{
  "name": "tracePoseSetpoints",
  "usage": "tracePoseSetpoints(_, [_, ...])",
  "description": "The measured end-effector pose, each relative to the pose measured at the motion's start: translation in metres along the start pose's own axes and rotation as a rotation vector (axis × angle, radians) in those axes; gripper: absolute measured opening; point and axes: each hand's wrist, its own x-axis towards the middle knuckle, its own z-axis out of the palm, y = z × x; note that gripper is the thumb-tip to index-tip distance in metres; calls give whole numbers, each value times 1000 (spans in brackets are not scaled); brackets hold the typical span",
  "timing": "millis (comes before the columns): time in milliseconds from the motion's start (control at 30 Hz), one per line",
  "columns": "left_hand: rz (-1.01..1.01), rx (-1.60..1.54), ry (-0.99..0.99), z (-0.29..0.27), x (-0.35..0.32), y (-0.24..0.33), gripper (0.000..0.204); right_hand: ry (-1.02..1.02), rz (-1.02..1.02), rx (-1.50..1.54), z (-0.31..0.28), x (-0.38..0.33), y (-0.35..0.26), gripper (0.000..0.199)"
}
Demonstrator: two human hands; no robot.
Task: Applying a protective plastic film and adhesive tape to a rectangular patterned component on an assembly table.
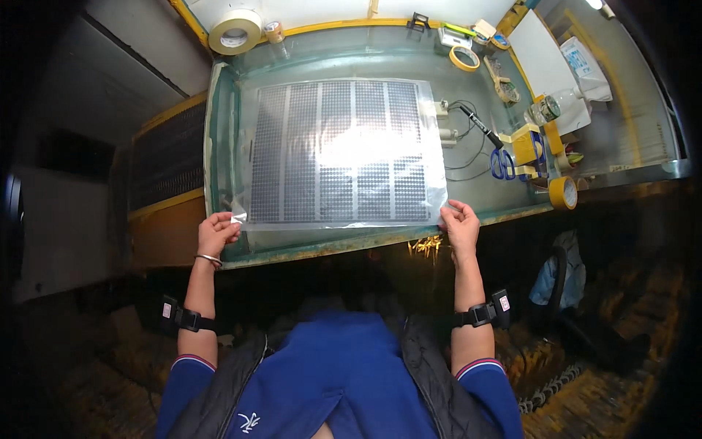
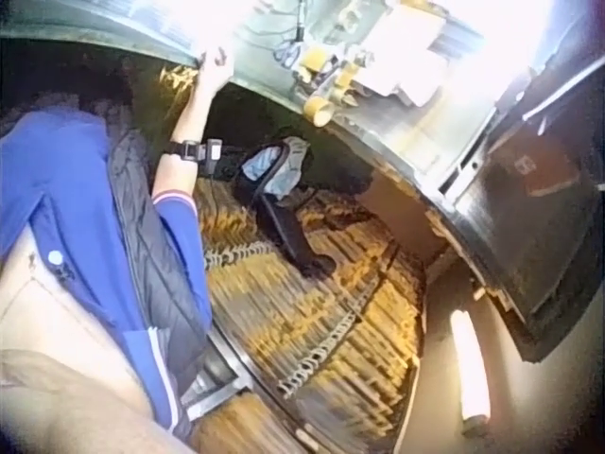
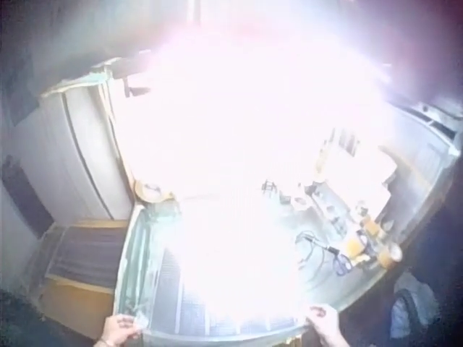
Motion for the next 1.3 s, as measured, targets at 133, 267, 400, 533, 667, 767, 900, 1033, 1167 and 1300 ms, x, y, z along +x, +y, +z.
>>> tracePoseSetpoints(133, [60, 8, 94, 6, 2, 6, 31, 62, -56, 32, -1, -3, 5, 30])
tracePoseSetpoints(267, [44, 78, 120, 8, 1, 6, 30, 61, -73, 17, -3, -2, 11, 31])
tracePoseSetpoints(400, [40, 92, 114, 13, 0, 5, 32, 93, -84, 35, -9, 2, 14, 29])
tracePoseSetpoints(533, [68, 32, 97, 19, 3, 4, 30, 109, -118, 35, -13, 1, 17, 26])
tracePoseSetpoints(667, [68, 117, 113, 5, 6, -11, 26, 75, -72, 39, -5, 5, 26, 24])
tracePoseSetpoints(767, [68, 117, 112, 6, 9, -11, 21, 103, -86, 74, -6, 0, 23, 24])
tracePoseSetpoints(900, [88, 142, 114, 5, 12, -16, 21, 118, -73, 86, -1, -3, 16, 25])
tracePoseSetpoints(1033, [100, 123, 112, 7, 14, -18, 22, 94, -95, 114, -2, -3, 16, 30])
tracePoseSetpoints(1167, [95, 119, 114, 4, 15, -15, 24, 92, -103, 111, 0, -4, 16, 31])
tracePoseSetpoints(1300, [102, 111, 122, 3, 19, -16, 22, 85, -49, 191, 1, -4, 11, 28])
